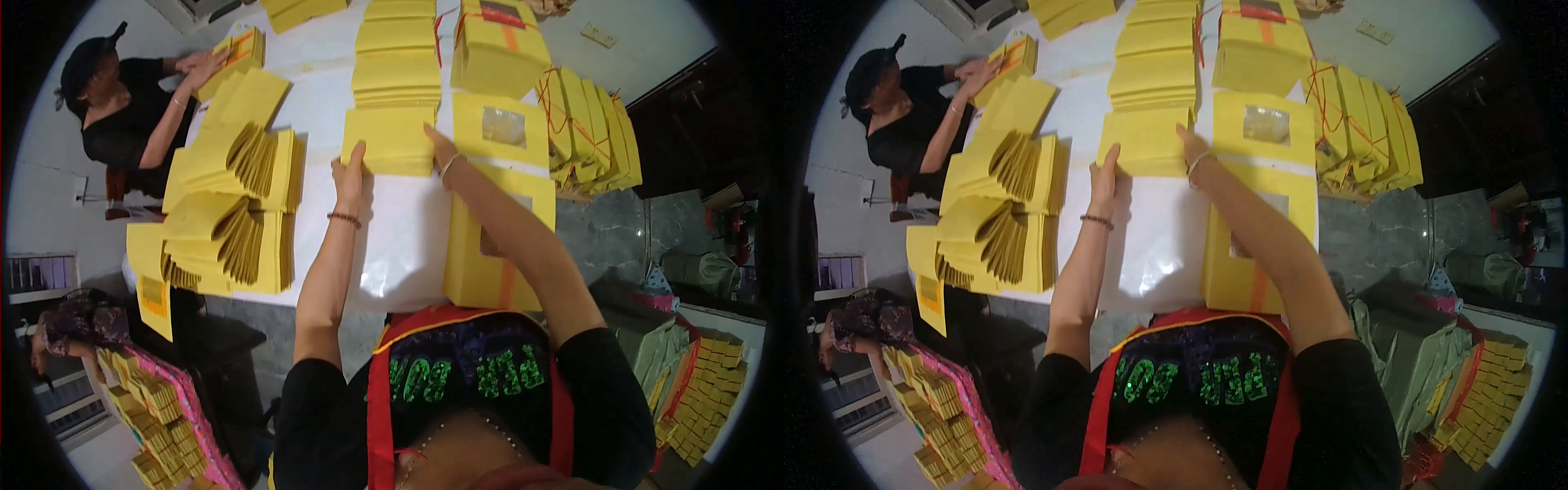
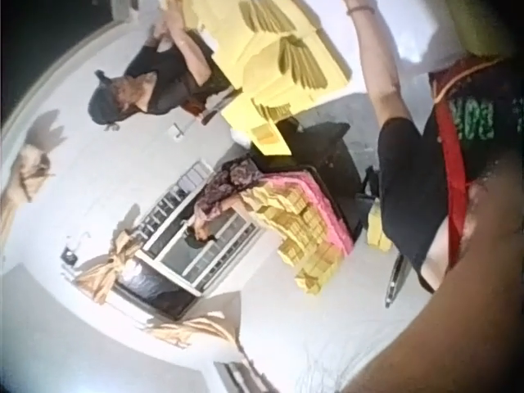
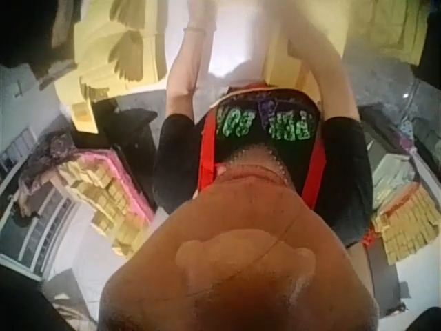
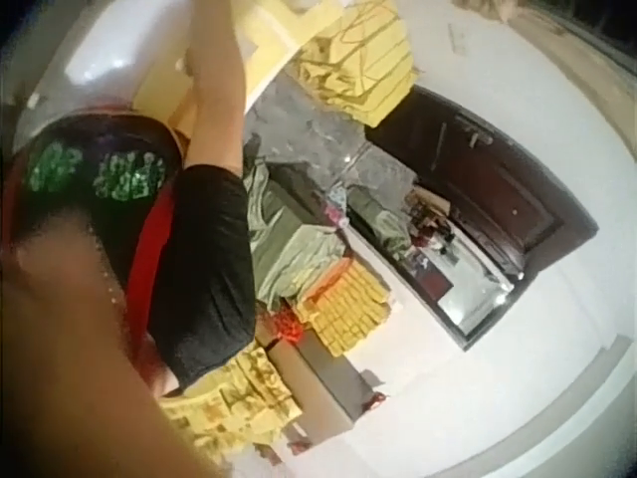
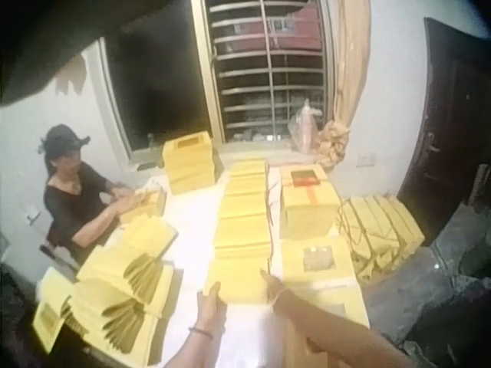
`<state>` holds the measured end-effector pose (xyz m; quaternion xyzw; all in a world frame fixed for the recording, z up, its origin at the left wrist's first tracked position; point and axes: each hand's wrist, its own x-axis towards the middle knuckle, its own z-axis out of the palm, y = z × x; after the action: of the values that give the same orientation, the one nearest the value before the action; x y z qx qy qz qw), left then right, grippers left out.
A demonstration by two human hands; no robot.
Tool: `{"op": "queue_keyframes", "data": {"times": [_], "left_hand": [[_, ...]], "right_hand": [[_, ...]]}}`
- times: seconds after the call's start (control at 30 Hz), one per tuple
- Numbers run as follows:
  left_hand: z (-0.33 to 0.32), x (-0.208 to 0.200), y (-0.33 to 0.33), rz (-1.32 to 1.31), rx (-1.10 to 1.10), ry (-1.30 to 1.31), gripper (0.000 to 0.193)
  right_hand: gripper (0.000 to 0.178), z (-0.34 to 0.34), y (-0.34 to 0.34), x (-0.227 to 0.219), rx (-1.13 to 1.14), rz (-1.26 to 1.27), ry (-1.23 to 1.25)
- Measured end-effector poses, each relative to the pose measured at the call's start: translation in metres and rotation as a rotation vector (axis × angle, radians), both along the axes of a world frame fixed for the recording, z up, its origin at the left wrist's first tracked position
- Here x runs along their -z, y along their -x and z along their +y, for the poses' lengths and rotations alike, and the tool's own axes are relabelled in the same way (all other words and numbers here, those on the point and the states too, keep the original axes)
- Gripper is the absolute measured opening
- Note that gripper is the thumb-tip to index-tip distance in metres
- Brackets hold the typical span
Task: Folding sheets of yellow joss paper at a workbench.
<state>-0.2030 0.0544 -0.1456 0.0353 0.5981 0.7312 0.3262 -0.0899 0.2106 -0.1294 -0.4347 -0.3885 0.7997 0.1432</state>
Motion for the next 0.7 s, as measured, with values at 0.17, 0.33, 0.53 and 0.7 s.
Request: {"op": "queue_keyframes", "data": {"times": [0.17,0.33,0.53,0.7], "left_hand": [[0.000,-0.034,-0.016,0.007,-0.152,0.067,0.071],[-0.003,-0.049,-0.021,0.096,-0.042,0.296,0.084],[-0.009,-0.054,-0.025,0.077,0.026,0.215,0.080],[-0.007,-0.057,-0.032,0.115,0.024,0.249,0.079]], "right_hand": [[0.053,-0.032,0.010,-0.020,0.215,-0.274,-0.230],[0.046,-0.032,-0.003,-0.014,0.095,0.034,-0.133],[0.046,-0.033,0.002,-0.034,0.189,-0.099,-0.300],[0.049,-0.042,-0.003,-0.057,0.191,-0.037,-0.216]]}}
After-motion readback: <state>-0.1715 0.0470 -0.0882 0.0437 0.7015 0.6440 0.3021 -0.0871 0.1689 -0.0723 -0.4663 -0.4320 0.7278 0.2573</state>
